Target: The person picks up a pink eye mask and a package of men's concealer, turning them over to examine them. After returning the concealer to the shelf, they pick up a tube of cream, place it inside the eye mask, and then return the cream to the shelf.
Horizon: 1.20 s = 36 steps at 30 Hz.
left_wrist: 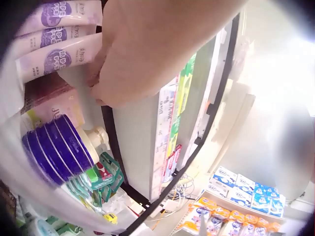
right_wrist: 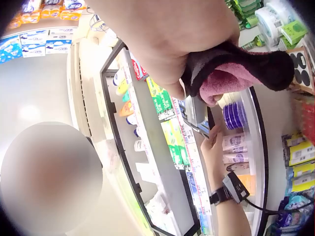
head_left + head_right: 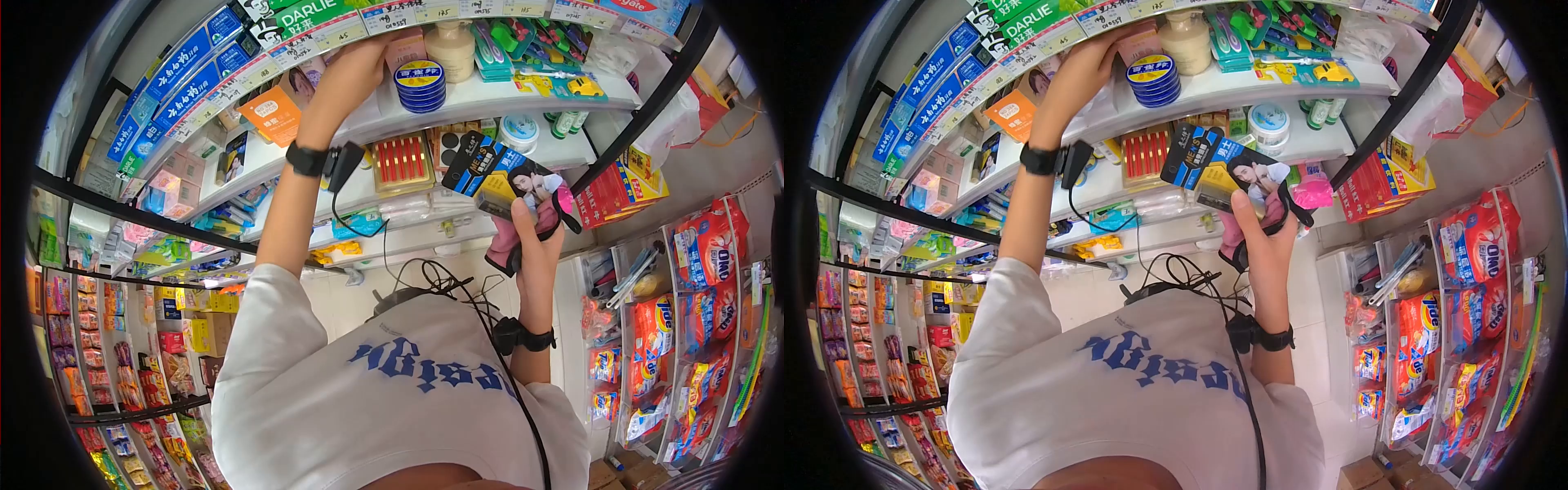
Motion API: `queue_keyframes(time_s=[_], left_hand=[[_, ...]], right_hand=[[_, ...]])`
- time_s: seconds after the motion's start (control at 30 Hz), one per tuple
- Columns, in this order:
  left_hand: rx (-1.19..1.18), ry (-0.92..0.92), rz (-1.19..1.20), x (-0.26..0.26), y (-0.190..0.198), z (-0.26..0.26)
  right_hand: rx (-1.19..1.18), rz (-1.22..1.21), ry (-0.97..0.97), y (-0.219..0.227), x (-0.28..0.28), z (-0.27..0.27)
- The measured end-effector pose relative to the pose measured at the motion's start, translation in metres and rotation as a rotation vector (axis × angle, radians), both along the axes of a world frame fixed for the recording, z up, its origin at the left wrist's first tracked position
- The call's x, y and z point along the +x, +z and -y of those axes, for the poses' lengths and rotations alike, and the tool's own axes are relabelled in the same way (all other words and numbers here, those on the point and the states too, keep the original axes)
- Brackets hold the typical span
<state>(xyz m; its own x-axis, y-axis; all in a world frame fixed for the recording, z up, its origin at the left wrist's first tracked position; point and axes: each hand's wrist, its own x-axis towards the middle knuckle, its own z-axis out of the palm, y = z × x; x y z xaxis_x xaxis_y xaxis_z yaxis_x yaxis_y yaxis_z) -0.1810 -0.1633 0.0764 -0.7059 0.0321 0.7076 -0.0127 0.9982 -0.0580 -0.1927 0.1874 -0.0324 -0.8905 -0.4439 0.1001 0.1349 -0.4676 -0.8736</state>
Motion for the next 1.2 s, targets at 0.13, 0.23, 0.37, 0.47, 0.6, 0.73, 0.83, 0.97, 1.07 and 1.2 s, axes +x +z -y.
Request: queue_keyframes(time_s=[0.13,0.23,0.37,0.47,0.6,0.73,0.83,0.97,1.07,1.2], left_hand=[[0.124,-0.022,-0.075,0.050,0.002,-0.048],[0.207,-0.039,-0.094,0.094,-0.007,-0.077],[0.747,-0.127,0.008,0.148,-0.016,-0.128],[0.941,-0.127,0.121,0.172,-0.043,-0.146],[1.559,-0.237,-0.302,0.188,-0.071,-0.153],[1.625,-0.071,-0.482,0.219,-0.079,-0.134],[1.635,-0.006,-0.327,0.245,-0.084,-0.115],[1.738,-0.032,-0.500,0.261,-0.083,-0.110],[1.724,-0.135,-0.542,0.263,-0.085,-0.118],[1.819,-0.207,-0.670,0.266,-0.097,-0.117]], right_hand=[[-0.014,0.021,0.007,0.001,-0.001,0.003],[0.021,-0.071,0.038,0.002,-0.001,0.010],[0.022,-0.131,0.109,0.011,0.013,0.028],[0.009,-0.021,0.173,0.028,0.036,0.054],[0.236,-0.162,0.366,0.014,0.048,0.078],[0.346,-0.336,0.531,0.006,0.065,0.101],[0.380,-0.230,0.582,0.019,0.077,0.116],[0.423,-0.196,0.532,0.004,0.096,0.134],[0.359,-0.197,0.390,0.011,0.127,0.155],[0.514,-0.341,0.372,-0.004,0.139,0.164]])
